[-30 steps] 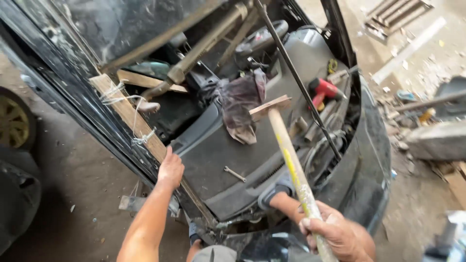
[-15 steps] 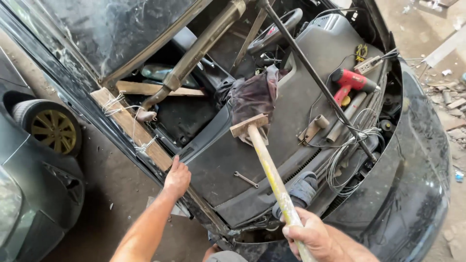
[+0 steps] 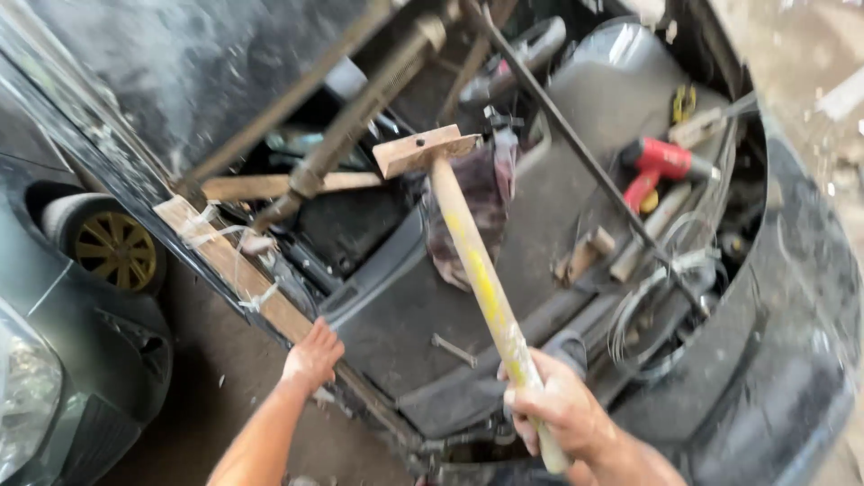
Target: The person uses a long metal bar as a lever to pry at the front frame of a damaged car, working near the windshield area. They repeatedly adjust the bar and apply force to the vehicle's structure while standing in a cluttered workshop.
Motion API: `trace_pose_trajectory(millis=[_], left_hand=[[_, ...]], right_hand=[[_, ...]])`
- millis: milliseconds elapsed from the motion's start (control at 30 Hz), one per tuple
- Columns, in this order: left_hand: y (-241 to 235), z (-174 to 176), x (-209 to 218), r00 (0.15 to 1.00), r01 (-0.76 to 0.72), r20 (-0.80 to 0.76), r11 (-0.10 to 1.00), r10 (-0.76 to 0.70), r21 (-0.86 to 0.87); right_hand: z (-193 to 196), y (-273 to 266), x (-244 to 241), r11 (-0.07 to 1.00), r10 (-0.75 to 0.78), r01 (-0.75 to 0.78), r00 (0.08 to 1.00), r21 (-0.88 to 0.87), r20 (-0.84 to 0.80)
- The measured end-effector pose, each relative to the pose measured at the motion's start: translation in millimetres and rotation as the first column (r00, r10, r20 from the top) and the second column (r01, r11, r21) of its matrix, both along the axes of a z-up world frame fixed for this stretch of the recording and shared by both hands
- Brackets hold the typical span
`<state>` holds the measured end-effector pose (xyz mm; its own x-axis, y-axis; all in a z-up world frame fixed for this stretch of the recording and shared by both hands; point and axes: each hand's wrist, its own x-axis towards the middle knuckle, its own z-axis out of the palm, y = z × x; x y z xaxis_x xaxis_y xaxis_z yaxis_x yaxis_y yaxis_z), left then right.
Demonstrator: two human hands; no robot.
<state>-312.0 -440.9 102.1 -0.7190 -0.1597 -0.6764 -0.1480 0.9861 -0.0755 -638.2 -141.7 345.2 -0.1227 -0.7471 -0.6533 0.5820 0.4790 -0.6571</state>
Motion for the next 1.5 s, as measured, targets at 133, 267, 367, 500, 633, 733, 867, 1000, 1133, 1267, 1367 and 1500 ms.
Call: trace_pose_trajectory(millis=[133,267,367,500,633,733,867,1000,1133,1267,1367,1500], left_hand=[[-35,-28,-18,0.999,-0.004,-0.033,0.990,-0.001,-0.140],[10,-25,8,0.995,0.016,-0.095,0.996,-0.024,-0.085],[2,0,-24,0.999,0.022,-0.042,0.984,-0.030,-0.176],[44,55,-91,0.690,-0.638,-0.177,0.705,0.702,0.309],[94,89,-172,0.163,-0.106,0.567,-0.557,0.807,0.824],[108,162,-201,0.188,0.003,0.597,-0.608,0.780,0.794],[87,188,-194,0.275,-0.408,0.072,0.048,0.959,0.912],[83,214,-187,0.655,-0.388,-0.324,0.672,0.683,0.631],[81,206,-211,0.720,-0.270,-0.464,0.824,0.516,0.498],[73,218,-252,0.821,-0.112,-0.497,0.933,0.280,0.341],[72,209,-268,0.789,-0.047,-0.594,0.979,0.159,0.199],[94,186,-270,0.333,-0.178,-0.867,0.928,0.370,0.328]], right_hand=[[-5,-15,-7,1.000,-0.024,0.024,0.994,0.003,-0.106],[-1,5,21,0.985,-0.076,0.088,0.993,0.145,-0.089],[-14,-3,37,0.989,-0.139,0.142,0.987,0.036,-0.080],[-22,-12,66,0.994,-0.092,0.098,0.990,0.054,-0.105],[-36,-16,92,0.996,-0.031,0.053,0.956,0.066,-0.291],[-18,-20,81,0.999,0.038,-0.013,0.858,0.053,-0.513],[20,-14,26,0.950,0.137,-0.293,0.090,0.105,-0.986],[40,-41,-37,0.945,-0.185,-0.326,-0.519,-0.007,-0.834],[16,-50,-56,0.920,0.148,-0.178,-0.669,0.350,-0.729],[-54,-35,-65,0.716,0.543,-0.224,-0.415,0.661,-0.730],[-82,-46,-74,0.688,0.625,-0.288,-0.231,0.666,-0.746],[-79,-92,-95,0.670,0.685,-0.320,-0.081,0.670,-0.724]])
